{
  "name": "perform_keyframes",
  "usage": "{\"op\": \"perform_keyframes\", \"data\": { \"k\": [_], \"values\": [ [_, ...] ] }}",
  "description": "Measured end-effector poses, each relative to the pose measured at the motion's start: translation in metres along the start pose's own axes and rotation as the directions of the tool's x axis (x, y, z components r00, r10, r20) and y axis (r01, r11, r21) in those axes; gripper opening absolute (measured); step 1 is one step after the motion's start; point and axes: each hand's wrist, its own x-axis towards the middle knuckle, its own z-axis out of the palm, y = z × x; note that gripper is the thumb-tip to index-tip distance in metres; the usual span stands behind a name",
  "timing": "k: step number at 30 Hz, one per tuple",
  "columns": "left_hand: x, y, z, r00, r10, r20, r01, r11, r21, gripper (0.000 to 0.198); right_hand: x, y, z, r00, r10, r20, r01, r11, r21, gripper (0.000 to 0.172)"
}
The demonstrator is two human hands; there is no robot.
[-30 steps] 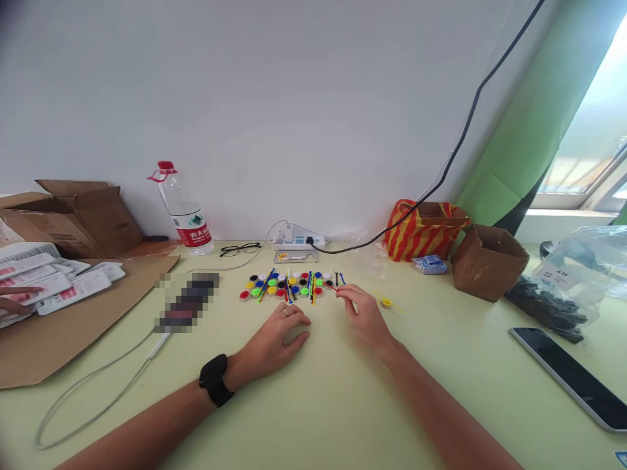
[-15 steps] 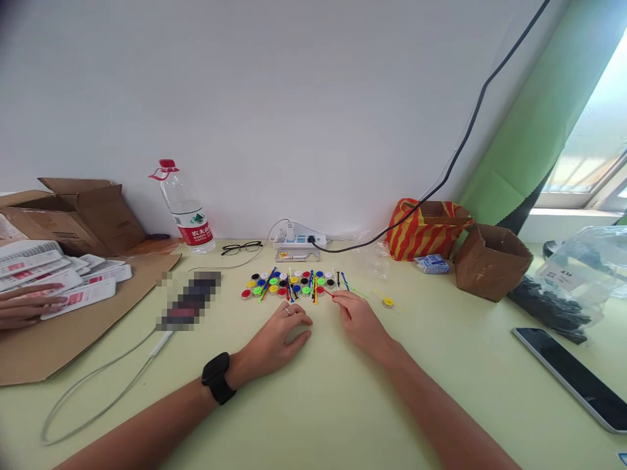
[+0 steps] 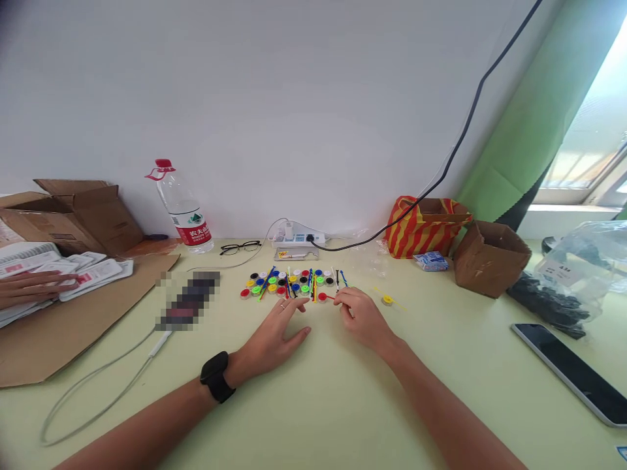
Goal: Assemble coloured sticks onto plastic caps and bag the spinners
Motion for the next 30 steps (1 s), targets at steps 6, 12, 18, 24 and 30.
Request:
{"op": "perform_keyframes", "data": {
  "k": [6,12,18,24,30],
  "values": [
    [0.000,0.001,-0.001,0.999,0.025,0.029,-0.023,0.999,-0.042,0.057,-0.002,-0.016,-0.005,0.997,0.054,0.053,-0.062,0.985,0.159,0.029],
    [0.002,0.005,-0.004,0.988,0.098,0.120,-0.092,0.994,-0.052,0.017,-0.001,-0.027,-0.007,0.979,0.062,0.196,-0.130,0.925,0.357,0.027],
    [0.003,0.004,-0.005,0.990,-0.006,0.138,0.039,0.970,-0.238,0.018,-0.001,-0.040,-0.012,0.972,0.122,0.202,-0.214,0.816,0.537,0.013],
    [0.005,0.006,0.005,0.984,-0.087,0.156,0.163,0.796,-0.583,0.028,-0.006,-0.053,-0.002,0.955,0.096,0.282,-0.258,0.739,0.622,0.016],
    [0.007,0.003,0.006,0.979,-0.105,0.177,0.198,0.720,-0.666,0.033,-0.008,-0.051,0.003,0.956,0.100,0.276,-0.251,0.768,0.589,0.018]
  ]
}}
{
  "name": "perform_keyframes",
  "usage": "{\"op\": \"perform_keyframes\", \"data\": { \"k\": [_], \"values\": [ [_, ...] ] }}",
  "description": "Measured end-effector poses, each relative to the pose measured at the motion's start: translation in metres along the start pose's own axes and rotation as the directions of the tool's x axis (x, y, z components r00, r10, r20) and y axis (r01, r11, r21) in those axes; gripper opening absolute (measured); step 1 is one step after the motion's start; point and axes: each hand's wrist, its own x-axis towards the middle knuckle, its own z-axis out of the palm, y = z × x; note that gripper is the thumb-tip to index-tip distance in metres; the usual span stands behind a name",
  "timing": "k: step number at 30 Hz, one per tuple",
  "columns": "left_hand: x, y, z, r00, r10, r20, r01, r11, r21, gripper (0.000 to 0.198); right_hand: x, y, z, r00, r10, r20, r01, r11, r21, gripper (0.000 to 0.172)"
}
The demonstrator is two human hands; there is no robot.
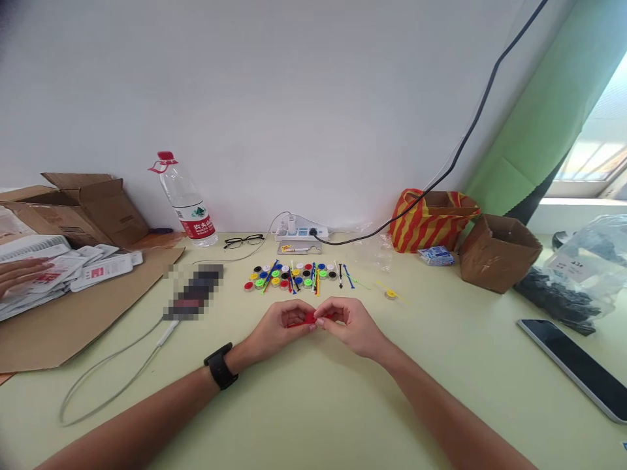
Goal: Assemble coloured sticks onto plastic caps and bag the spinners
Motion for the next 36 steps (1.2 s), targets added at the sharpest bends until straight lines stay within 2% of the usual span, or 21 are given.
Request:
{"op": "perform_keyframes", "data": {
  "k": [7,11,14,19,23,27,30,33,36],
  "values": [
    [0.000,0.002,0.000,0.998,0.033,-0.052,-0.028,0.996,0.087,0.027,-0.001,0.004,0.002,1.000,0.001,-0.002,-0.001,0.998,-0.061,0.014],
    [0.000,0.002,-0.001,0.998,0.038,-0.043,-0.034,0.995,0.094,0.025,-0.003,0.006,0.003,0.995,-0.096,-0.024,0.086,0.961,-0.263,0.013],
    [0.000,0.001,-0.002,0.998,0.042,-0.056,-0.036,0.995,0.096,0.025,-0.004,0.005,0.003,0.988,-0.153,0.004,0.144,0.918,-0.370,0.016],
    [0.000,0.000,-0.002,0.994,0.051,-0.094,-0.040,0.992,0.116,0.026,-0.004,0.002,0.002,0.987,-0.159,0.002,0.150,0.923,-0.355,0.017],
    [0.000,0.003,-0.002,0.996,0.014,-0.088,-0.011,0.999,0.031,0.029,-0.002,0.003,-0.001,0.994,-0.108,-0.020,0.097,0.945,-0.312,0.015],
    [0.001,0.009,-0.006,1.000,-0.018,-0.003,0.018,0.987,-0.159,0.027,0.000,0.006,-0.004,0.996,-0.084,-0.006,0.080,0.964,-0.254,0.015],
    [0.002,0.011,-0.008,0.998,-0.056,0.033,0.061,0.976,-0.211,0.027,0.000,0.008,-0.007,0.989,-0.128,-0.069,0.100,0.943,-0.317,0.015],
    [0.003,0.008,-0.009,0.997,-0.076,-0.019,0.070,0.975,-0.212,0.029,-0.002,0.008,-0.010,0.961,-0.232,-0.148,0.143,0.882,-0.450,0.020],
    [0.004,0.003,-0.009,0.991,-0.111,-0.080,0.089,0.968,-0.233,0.032,-0.006,0.002,-0.009,0.955,-0.261,-0.140,0.173,0.875,-0.452,0.028]
  ]
}}
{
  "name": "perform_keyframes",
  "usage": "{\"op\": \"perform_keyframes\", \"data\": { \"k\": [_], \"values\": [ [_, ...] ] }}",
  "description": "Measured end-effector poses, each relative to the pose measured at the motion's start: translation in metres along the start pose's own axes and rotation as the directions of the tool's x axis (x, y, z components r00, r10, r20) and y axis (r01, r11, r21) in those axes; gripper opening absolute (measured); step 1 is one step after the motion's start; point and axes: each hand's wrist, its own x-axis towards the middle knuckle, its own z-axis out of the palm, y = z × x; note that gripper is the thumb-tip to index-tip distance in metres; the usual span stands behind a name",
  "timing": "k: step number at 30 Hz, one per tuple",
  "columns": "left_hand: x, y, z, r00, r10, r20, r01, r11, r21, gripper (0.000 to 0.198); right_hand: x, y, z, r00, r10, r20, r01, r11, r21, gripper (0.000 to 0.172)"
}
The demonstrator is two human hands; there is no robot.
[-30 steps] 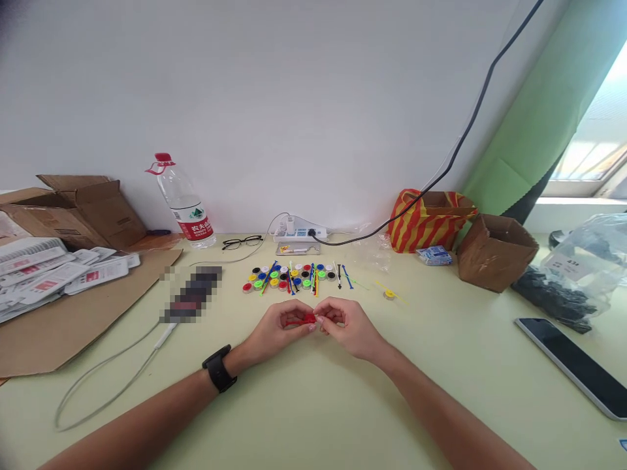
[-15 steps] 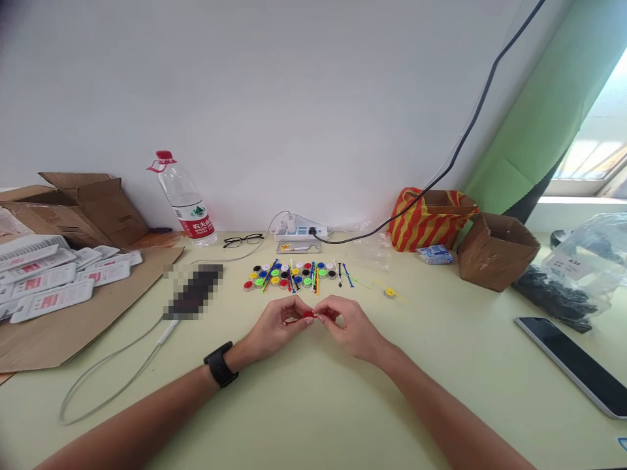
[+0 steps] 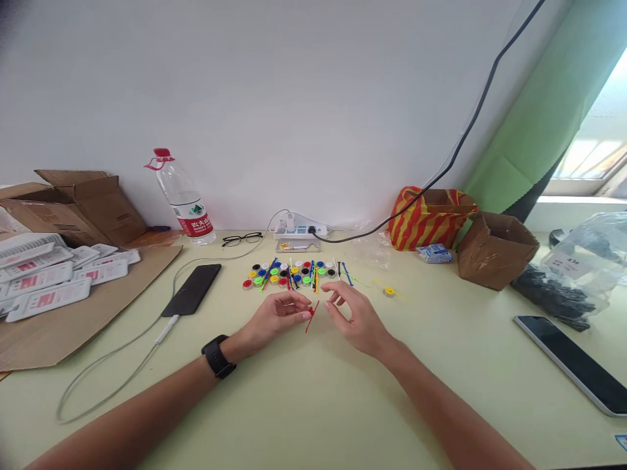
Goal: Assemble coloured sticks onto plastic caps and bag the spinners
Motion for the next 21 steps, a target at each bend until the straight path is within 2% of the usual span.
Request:
{"op": "perform_keyframes", "data": {
  "k": [2,4,6,9,11,13,15,18,20,21],
  "values": [
    [0.001,-0.002,-0.001,1.000,-0.005,-0.023,0.004,1.000,-0.030,0.030,-0.002,-0.006,0.001,1.000,0.012,0.002,-0.012,0.999,0.051,0.038],
    [0.001,-0.003,-0.002,0.999,0.001,-0.042,-0.004,0.997,-0.071,0.030,-0.004,-0.011,0.003,0.999,0.040,-0.010,-0.039,0.994,0.107,0.056],
    [0.001,-0.002,-0.003,0.998,0.003,-0.055,-0.009,0.995,-0.102,0.031,-0.005,-0.012,0.004,0.994,0.103,0.028,-0.106,0.980,0.169,0.066],
    [0.002,0.000,-0.003,0.997,0.008,-0.083,-0.018,0.992,-0.122,0.031,-0.003,-0.009,0.002,0.959,0.245,0.144,-0.277,0.919,0.281,0.040],
    [0.003,0.000,-0.003,0.996,0.012,-0.084,-0.023,0.992,-0.126,0.031,0.000,-0.006,-0.001,0.943,0.299,0.143,-0.331,0.881,0.339,0.034],
    [0.003,-0.001,-0.004,0.998,0.012,-0.066,-0.020,0.992,-0.126,0.030,0.002,-0.004,-0.002,0.957,0.278,0.089,-0.291,0.887,0.358,0.032],
    [0.003,-0.002,-0.004,0.999,0.008,-0.051,-0.014,0.992,-0.125,0.029,0.002,-0.005,-0.001,0.976,0.209,0.062,-0.218,0.917,0.335,0.037],
    [0.002,-0.003,-0.004,0.999,0.003,-0.050,-0.009,0.994,-0.113,0.028,-0.002,-0.011,0.004,0.994,0.113,0.008,-0.111,0.954,0.280,0.065],
    [0.002,-0.002,-0.004,0.999,0.005,-0.049,-0.010,0.995,-0.097,0.028,-0.004,-0.014,0.004,0.993,0.118,0.020,-0.119,0.953,0.280,0.080],
    [0.002,-0.002,-0.004,0.999,0.008,-0.046,-0.012,0.996,-0.085,0.027,-0.005,-0.016,0.002,0.986,0.152,0.065,-0.165,0.938,0.304,0.076]
  ]
}}
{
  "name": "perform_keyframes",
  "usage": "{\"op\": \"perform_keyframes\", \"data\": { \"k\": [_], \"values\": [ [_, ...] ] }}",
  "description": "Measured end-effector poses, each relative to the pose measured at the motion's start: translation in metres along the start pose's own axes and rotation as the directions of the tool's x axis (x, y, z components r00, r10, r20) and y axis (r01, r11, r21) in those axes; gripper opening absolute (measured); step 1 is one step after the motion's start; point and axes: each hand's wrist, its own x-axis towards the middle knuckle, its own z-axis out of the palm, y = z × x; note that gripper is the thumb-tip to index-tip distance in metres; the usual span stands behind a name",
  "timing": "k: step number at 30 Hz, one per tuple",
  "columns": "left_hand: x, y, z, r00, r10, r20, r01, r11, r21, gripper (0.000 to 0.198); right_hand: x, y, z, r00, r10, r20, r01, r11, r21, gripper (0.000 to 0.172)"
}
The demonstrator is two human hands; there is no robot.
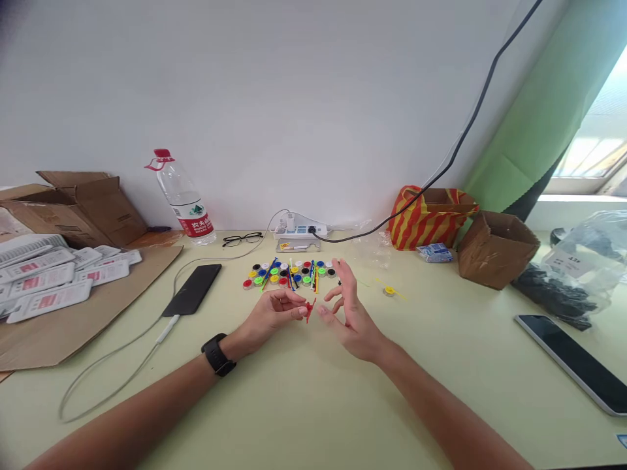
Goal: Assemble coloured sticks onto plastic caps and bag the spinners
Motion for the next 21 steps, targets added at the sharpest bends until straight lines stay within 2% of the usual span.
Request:
{"op": "perform_keyframes", "data": {
  "k": [3,5,7,10,14,16,18,20,21],
  "values": [
    [0.000,0.002,0.001,1.000,0.015,0.001,-0.015,0.999,0.039,0.025,0.001,-0.003,-0.007,0.979,0.180,0.092,-0.191,0.974,0.119,0.040],
    [0.000,0.002,0.001,1.000,0.026,-0.007,-0.026,0.998,0.050,0.026,0.003,-0.003,-0.011,0.972,0.221,0.076,-0.231,0.958,0.170,0.031],
    [0.000,0.002,0.002,0.999,0.036,-0.015,-0.036,0.998,0.050,0.028,0.006,0.000,-0.011,0.976,0.209,0.060,-0.216,0.958,0.187,0.029],
    [-0.001,0.001,0.004,0.999,0.053,-0.003,-0.052,0.995,0.089,0.036,0.007,0.004,-0.002,0.968,0.213,0.133,-0.237,0.950,0.202,0.040],
    [-0.009,0.003,0.011,0.989,0.123,0.085,-0.144,0.936,0.321,0.029,0.004,0.006,0.013,0.955,0.210,0.208,-0.255,0.942,0.218,0.046],
    [-0.012,0.005,0.012,0.974,0.193,0.123,-0.228,0.832,0.506,0.026,0.003,0.007,0.016,0.960,0.212,0.183,-0.251,0.943,0.219,0.047],
    [-0.011,0.010,0.007,0.947,0.300,0.112,-0.292,0.666,0.686,0.032,0.004,0.008,0.015,0.961,0.227,0.155,-0.258,0.940,0.223,0.049],
    [-0.006,0.017,-0.006,0.901,0.431,0.053,-0.268,0.455,0.850,0.046,0.005,0.010,0.011,0.961,0.241,0.134,-0.267,0.935,0.233,0.051],
    [-0.003,0.023,-0.015,0.876,0.483,0.005,-0.197,0.346,0.917,0.048,0.006,0.012,0.009,0.961,0.248,0.125,-0.271,0.933,0.236,0.052]
  ]
}}
